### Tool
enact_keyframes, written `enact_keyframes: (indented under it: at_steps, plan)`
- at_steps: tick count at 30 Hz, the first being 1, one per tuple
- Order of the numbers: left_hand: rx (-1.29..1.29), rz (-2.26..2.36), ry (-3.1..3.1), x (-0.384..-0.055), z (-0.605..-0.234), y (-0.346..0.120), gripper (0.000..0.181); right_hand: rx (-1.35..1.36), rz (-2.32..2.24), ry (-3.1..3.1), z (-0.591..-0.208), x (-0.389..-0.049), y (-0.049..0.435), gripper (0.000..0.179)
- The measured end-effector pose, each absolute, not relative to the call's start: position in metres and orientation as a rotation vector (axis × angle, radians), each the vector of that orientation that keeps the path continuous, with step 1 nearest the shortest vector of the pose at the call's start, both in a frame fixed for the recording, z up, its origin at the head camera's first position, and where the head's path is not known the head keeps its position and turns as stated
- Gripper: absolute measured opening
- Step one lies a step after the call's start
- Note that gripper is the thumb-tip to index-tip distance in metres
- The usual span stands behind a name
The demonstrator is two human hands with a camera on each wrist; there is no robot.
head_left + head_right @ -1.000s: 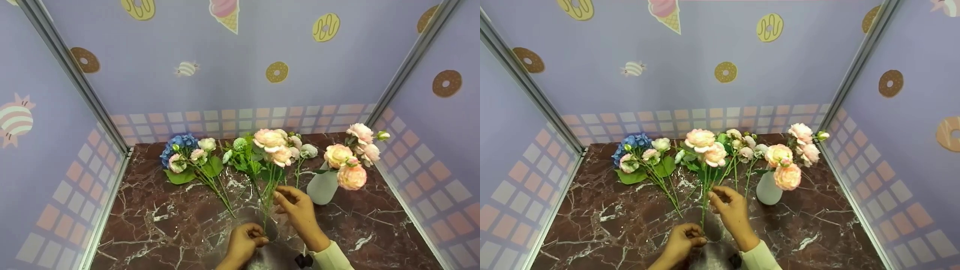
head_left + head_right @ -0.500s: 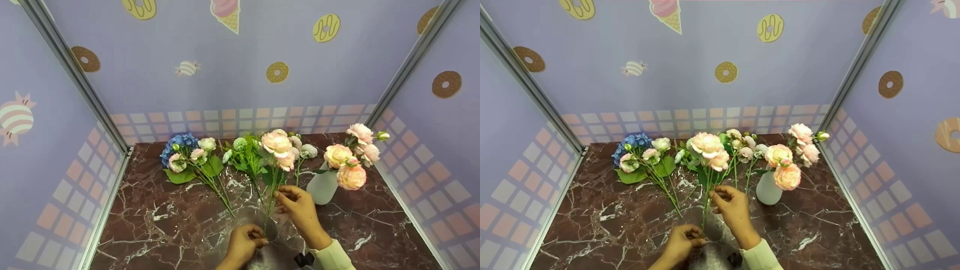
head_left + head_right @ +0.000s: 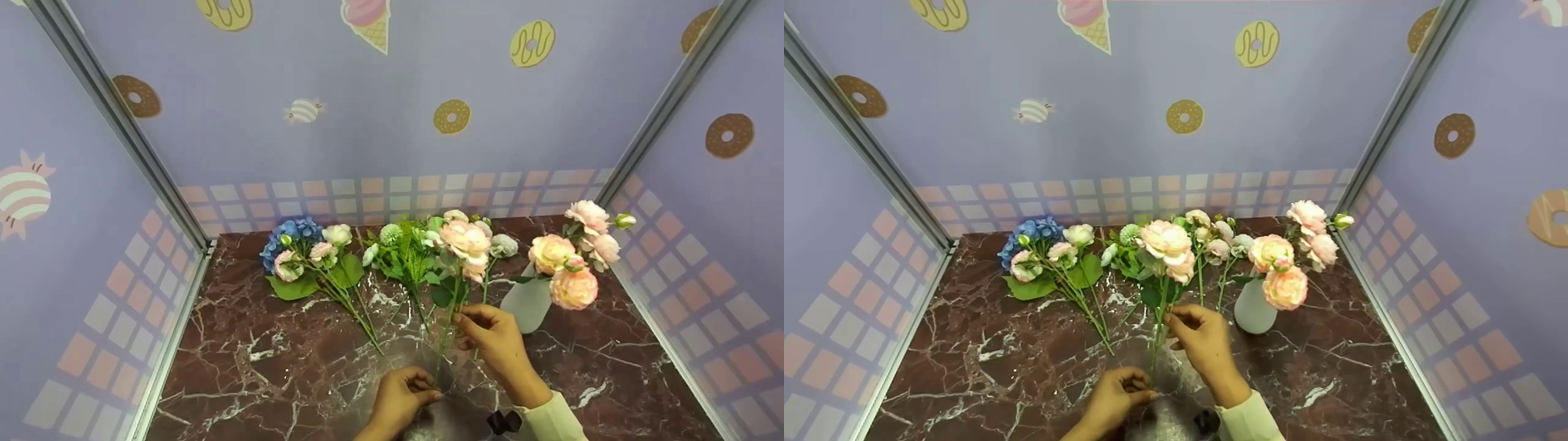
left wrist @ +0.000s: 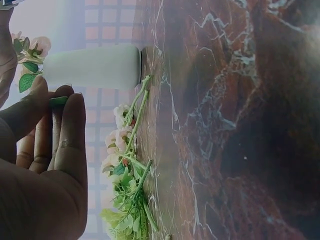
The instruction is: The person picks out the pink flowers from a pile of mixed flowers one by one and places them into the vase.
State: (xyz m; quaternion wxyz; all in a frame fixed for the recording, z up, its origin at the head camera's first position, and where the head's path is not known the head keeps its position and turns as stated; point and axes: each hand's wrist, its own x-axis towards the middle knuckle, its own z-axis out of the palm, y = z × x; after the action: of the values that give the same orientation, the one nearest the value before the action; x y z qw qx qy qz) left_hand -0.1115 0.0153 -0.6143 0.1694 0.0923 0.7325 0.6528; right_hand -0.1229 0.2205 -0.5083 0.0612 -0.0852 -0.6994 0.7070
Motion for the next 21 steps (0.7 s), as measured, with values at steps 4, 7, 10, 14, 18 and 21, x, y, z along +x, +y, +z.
enact_keyframes:
  at_steps: [4, 7, 10, 14, 18, 21]
  plan:
    - [0.268, 1.856, 2.050, -0.112, -0.614, 0.015, 0.024, -0.255, 2.052, -2.128, -0.501, -0.119, 0.224, 0.017]
    - [0.268, 1.871, 2.033, -0.112, -0.614, 0.015, 0.026, -0.245, 1.967, -2.118, -0.490, -0.113, 0.227, 0.013]
    - [0.270, 1.883, 2.021, -0.112, -0.614, 0.014, 0.028, -0.207, 1.841, -2.116, -0.476, -0.106, 0.232, 0.010]
    - [0.276, 1.870, 2.030, -0.111, -0.613, 0.012, 0.030, -0.203, 1.712, -2.122, -0.450, -0.095, 0.241, 0.010]
    - [0.286, 1.848, 2.069, -0.111, -0.611, 0.011, 0.028, -0.273, 1.672, -2.121, -0.418, -0.082, 0.254, 0.009]
    - [0.304, 1.838, 2.072, -0.111, -0.610, 0.011, 0.028, -0.313, 1.624, -2.078, -0.392, -0.074, 0.269, 0.008]
